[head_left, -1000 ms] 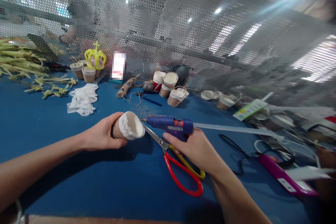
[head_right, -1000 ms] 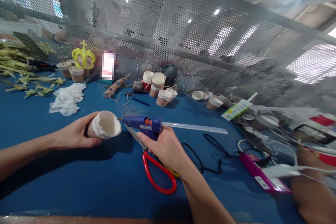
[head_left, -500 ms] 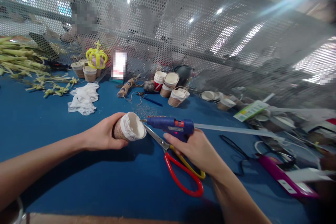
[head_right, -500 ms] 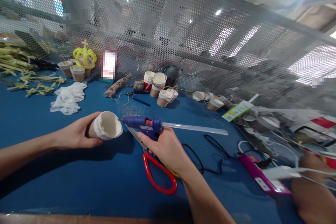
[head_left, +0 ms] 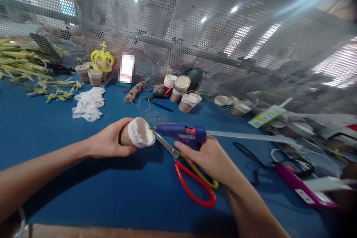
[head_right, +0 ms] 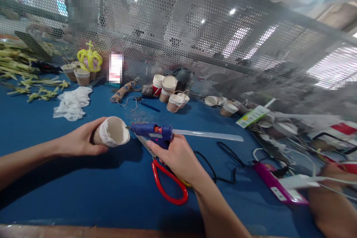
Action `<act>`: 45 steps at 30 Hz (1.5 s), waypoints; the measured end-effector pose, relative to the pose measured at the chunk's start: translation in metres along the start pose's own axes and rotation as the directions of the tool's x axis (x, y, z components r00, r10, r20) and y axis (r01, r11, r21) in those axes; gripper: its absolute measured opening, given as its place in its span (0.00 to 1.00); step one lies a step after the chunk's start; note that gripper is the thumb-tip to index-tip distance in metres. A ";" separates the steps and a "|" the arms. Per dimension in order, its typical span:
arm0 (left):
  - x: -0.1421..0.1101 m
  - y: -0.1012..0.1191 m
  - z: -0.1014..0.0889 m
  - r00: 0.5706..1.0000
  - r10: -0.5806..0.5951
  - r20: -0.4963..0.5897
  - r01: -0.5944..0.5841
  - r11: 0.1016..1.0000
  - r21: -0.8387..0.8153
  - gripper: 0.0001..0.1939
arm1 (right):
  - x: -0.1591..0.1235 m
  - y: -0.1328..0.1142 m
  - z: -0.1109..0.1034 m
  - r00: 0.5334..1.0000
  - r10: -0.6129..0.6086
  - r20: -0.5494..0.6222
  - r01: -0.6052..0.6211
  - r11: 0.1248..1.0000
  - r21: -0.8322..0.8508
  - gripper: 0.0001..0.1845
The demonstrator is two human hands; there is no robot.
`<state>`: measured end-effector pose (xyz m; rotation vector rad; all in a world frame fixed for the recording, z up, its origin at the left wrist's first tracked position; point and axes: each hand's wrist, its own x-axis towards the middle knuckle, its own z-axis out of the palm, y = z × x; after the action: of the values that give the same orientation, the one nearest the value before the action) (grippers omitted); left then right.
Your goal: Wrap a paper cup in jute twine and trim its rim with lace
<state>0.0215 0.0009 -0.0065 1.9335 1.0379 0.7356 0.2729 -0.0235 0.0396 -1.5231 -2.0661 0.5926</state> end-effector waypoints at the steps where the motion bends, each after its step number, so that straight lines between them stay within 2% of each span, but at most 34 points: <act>1: 0.000 0.001 0.000 1.000 0.002 0.002 -0.002 1.000 -0.011 0.31 | 0.000 0.001 0.000 1.000 0.012 0.015 -0.012 1.000 0.004 0.08; 7: 0.000 0.002 -0.001 0.999 0.013 0.036 -0.012 0.999 -0.030 0.29 | 0.000 0.001 0.000 0.994 0.076 0.084 -0.084 0.991 0.100 0.18; 12: -0.002 0.001 -0.003 0.993 0.063 0.098 -0.061 0.998 -0.022 0.30 | 0.004 0.003 0.001 0.980 0.142 0.138 -0.165 0.972 0.170 0.17; 15: -0.002 0.002 -0.004 0.992 0.076 0.097 -0.075 0.997 -0.021 0.29 | 0.006 0.006 -0.001 0.975 0.147 0.166 -0.179 0.964 0.198 0.16; 22: -0.001 0.003 -0.004 0.997 0.070 0.036 -0.070 0.998 -0.009 0.29 | 0.003 0.005 -0.011 0.968 0.113 0.223 -0.138 0.985 0.101 0.23; 29: -0.003 0.005 -0.004 0.994 0.089 0.069 -0.089 0.996 0.000 0.28 | 0.004 0.006 -0.007 0.977 0.117 0.180 -0.151 0.970 0.191 0.16; 36: -0.002 0.003 -0.005 0.994 0.105 0.032 -0.105 0.994 0.011 0.28 | 0.003 0.012 -0.013 0.954 0.085 0.288 -0.147 0.969 0.198 0.15; 41: -0.002 0.005 -0.006 0.992 0.118 0.041 -0.119 0.992 0.032 0.28 | 0.003 0.011 -0.015 0.960 0.098 0.262 -0.153 0.968 0.197 0.17; 45: -0.002 0.006 -0.005 0.993 0.114 0.039 -0.115 0.993 0.009 0.28 | 0.003 0.009 -0.013 0.944 0.067 0.322 -0.139 0.969 0.205 0.15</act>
<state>0.0187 -0.0011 0.0007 2.0221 0.9160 0.7547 0.2869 -0.0172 0.0451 -1.4857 -2.0637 1.1351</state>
